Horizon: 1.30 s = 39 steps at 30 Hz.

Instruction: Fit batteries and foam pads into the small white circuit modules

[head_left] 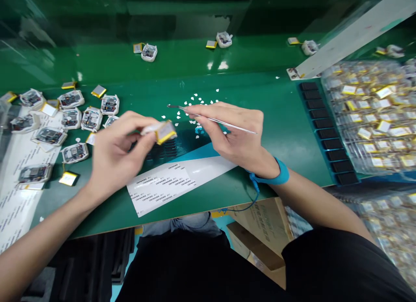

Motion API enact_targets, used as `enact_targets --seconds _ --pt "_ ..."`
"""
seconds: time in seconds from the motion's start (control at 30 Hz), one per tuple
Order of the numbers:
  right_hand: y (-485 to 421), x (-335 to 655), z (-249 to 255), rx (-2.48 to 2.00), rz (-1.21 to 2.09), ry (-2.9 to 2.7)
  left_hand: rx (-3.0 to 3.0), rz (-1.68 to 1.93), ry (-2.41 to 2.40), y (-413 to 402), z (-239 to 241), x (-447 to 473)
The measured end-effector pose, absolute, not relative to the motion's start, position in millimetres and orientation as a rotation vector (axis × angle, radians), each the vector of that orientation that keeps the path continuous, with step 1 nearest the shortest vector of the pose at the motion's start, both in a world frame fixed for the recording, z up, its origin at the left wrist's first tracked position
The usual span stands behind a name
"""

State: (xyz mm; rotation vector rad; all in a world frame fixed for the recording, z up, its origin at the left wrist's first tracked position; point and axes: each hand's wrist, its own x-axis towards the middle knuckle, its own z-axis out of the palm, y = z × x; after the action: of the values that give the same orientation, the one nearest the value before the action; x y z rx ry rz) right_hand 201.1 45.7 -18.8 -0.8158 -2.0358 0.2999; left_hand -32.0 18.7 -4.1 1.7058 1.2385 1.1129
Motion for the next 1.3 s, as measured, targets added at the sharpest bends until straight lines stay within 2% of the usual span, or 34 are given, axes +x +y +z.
enact_targets --seconds 0.17,0.47,0.8,1.3 --pt "39.6 198.8 -17.0 -0.632 0.165 -2.118 0.976 1.265 1.274 22.2 0.3 -33.2" --pt "29.7 197.8 -15.2 -0.58 0.086 -2.207 0.537 1.217 1.293 27.0 -3.2 -28.0" --pt "26.2 198.8 -9.4 -0.493 0.045 -2.335 0.969 1.132 1.229 16.5 -3.2 -29.2" --pt "14.4 194.2 -6.5 -0.555 0.2 -2.401 1.103 0.905 1.254 12.8 -8.4 -30.1"
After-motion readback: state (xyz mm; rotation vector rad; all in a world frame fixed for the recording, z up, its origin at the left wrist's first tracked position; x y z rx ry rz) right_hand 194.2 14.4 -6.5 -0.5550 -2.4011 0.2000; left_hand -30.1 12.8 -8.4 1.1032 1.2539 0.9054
